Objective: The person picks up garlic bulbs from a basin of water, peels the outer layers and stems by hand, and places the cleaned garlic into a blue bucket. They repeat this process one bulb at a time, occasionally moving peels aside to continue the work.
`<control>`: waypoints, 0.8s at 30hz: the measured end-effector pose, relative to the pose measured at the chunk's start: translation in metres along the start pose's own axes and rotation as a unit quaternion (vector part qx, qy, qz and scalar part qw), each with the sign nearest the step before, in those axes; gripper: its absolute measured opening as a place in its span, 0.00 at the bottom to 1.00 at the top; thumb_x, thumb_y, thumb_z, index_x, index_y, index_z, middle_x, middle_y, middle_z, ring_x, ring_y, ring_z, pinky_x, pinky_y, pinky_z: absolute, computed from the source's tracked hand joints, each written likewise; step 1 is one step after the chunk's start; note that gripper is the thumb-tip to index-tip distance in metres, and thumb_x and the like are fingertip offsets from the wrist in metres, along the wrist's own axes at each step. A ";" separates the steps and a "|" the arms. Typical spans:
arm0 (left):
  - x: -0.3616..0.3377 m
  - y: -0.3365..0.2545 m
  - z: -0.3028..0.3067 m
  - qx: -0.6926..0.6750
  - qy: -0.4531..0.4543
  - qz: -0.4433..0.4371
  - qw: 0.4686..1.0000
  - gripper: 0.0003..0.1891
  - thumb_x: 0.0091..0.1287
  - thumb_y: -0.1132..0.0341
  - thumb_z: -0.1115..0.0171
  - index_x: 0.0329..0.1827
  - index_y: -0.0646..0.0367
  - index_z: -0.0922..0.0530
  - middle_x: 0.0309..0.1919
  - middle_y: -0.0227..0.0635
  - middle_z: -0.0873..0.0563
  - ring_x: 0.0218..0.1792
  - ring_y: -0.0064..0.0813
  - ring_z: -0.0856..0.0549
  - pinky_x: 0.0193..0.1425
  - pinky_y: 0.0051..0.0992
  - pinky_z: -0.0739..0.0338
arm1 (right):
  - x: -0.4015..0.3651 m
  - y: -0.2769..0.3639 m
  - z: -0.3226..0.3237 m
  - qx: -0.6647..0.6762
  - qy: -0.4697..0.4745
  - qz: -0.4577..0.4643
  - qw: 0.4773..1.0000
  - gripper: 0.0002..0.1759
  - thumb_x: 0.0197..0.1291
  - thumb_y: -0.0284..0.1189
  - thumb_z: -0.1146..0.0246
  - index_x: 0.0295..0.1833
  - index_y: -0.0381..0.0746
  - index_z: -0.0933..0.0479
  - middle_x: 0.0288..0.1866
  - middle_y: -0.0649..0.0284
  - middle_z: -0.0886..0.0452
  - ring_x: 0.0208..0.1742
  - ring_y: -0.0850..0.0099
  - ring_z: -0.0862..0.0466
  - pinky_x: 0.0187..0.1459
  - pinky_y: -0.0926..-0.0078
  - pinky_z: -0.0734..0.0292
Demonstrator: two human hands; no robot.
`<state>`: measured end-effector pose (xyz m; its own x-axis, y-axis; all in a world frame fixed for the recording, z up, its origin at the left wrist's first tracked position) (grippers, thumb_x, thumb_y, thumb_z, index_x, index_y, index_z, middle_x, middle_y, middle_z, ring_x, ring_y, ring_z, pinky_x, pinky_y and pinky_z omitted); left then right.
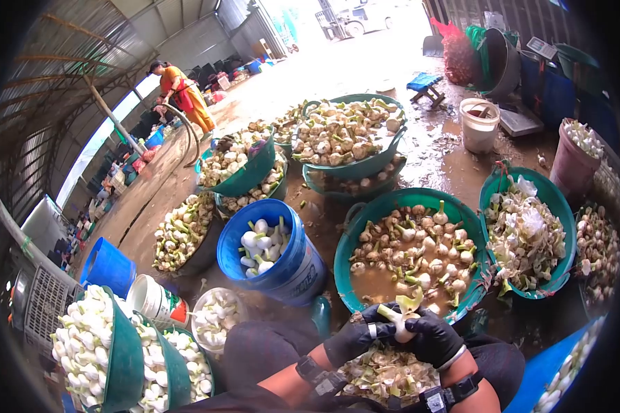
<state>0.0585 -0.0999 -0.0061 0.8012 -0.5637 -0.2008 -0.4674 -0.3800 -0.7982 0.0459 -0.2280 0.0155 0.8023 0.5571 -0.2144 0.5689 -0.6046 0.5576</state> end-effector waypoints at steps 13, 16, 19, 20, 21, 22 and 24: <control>0.021 -0.006 0.040 0.065 -0.014 -0.039 0.997 0.13 0.63 0.67 0.44 0.47 0.64 0.22 0.36 0.30 0.18 0.33 0.18 0.23 0.36 0.19 0.28 | -0.016 0.038 -0.016 -0.644 -0.082 0.404 0.645 0.10 0.49 0.29 0.35 0.37 0.37 0.24 0.33 0.58 0.23 0.34 0.61 0.23 0.38 0.66 0.28; 0.015 -0.017 0.083 0.250 -0.107 -0.071 0.960 0.11 0.63 0.72 0.46 0.46 0.66 0.24 0.42 0.36 0.17 0.43 0.27 0.18 0.50 0.26 0.25 | -0.013 -0.004 -0.013 -0.745 0.023 0.216 0.630 0.10 0.42 0.28 0.37 0.34 0.38 0.26 0.34 0.53 0.25 0.36 0.52 0.25 0.37 0.59 0.29; 0.006 -0.025 0.084 -0.067 -0.107 -0.071 0.989 0.09 0.66 0.69 0.48 0.47 0.60 0.27 0.45 0.34 0.20 0.47 0.29 0.20 0.53 0.30 0.26 | -0.012 -0.028 0.018 -0.713 0.045 0.191 0.673 0.09 0.45 0.31 0.38 0.34 0.39 0.25 0.29 0.51 0.24 0.33 0.52 0.23 0.36 0.58 0.27; 0.005 -0.025 0.090 -0.107 -0.112 -0.108 0.982 0.08 0.66 0.68 0.48 0.46 0.59 0.27 0.45 0.33 0.20 0.47 0.30 0.20 0.53 0.30 0.26 | -0.013 -0.019 0.021 -0.697 0.016 0.198 0.689 0.10 0.46 0.31 0.38 0.35 0.40 0.25 0.28 0.50 0.24 0.33 0.52 0.22 0.36 0.58 0.27; 0.006 -0.023 0.093 -0.111 -0.114 -0.107 0.981 0.08 0.66 0.68 0.48 0.46 0.59 0.27 0.45 0.33 0.20 0.47 0.30 0.20 0.53 0.30 0.26 | -0.017 0.000 0.015 -0.659 -0.036 0.117 0.742 0.10 0.48 0.30 0.41 0.38 0.41 0.23 0.31 0.50 0.22 0.36 0.53 0.21 0.38 0.60 0.26; 0.006 -0.023 0.095 -0.056 -0.119 -0.123 0.984 0.07 0.66 0.68 0.48 0.44 0.59 0.27 0.44 0.33 0.20 0.47 0.30 0.20 0.53 0.30 0.27 | -0.014 0.002 0.018 -0.661 -0.024 0.048 0.749 0.15 0.46 0.30 0.42 0.42 0.41 0.22 0.36 0.49 0.20 0.40 0.53 0.20 0.41 0.61 0.25; 0.006 -0.021 0.088 -0.001 -0.119 -0.123 0.985 0.06 0.66 0.68 0.49 0.43 0.58 0.27 0.44 0.34 0.20 0.47 0.30 0.20 0.53 0.31 0.27 | -0.015 -0.033 0.036 -0.702 0.056 -0.146 0.694 0.19 0.42 0.32 0.41 0.44 0.41 0.22 0.39 0.49 0.20 0.42 0.52 0.20 0.45 0.62 0.25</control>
<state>0.1057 -0.0310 -0.0406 0.9553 -0.2662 -0.1282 -0.2480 -0.4864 -0.8378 0.0219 -0.2372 -0.0287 0.6262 0.6272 -0.4631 -0.0965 0.6517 0.7523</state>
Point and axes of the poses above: each hand's wrist, its own x-axis towards the middle knuckle, its own z-axis out of the back of the hand, y = z × x, the point moved 5 cm from there along x, towards the middle knuckle
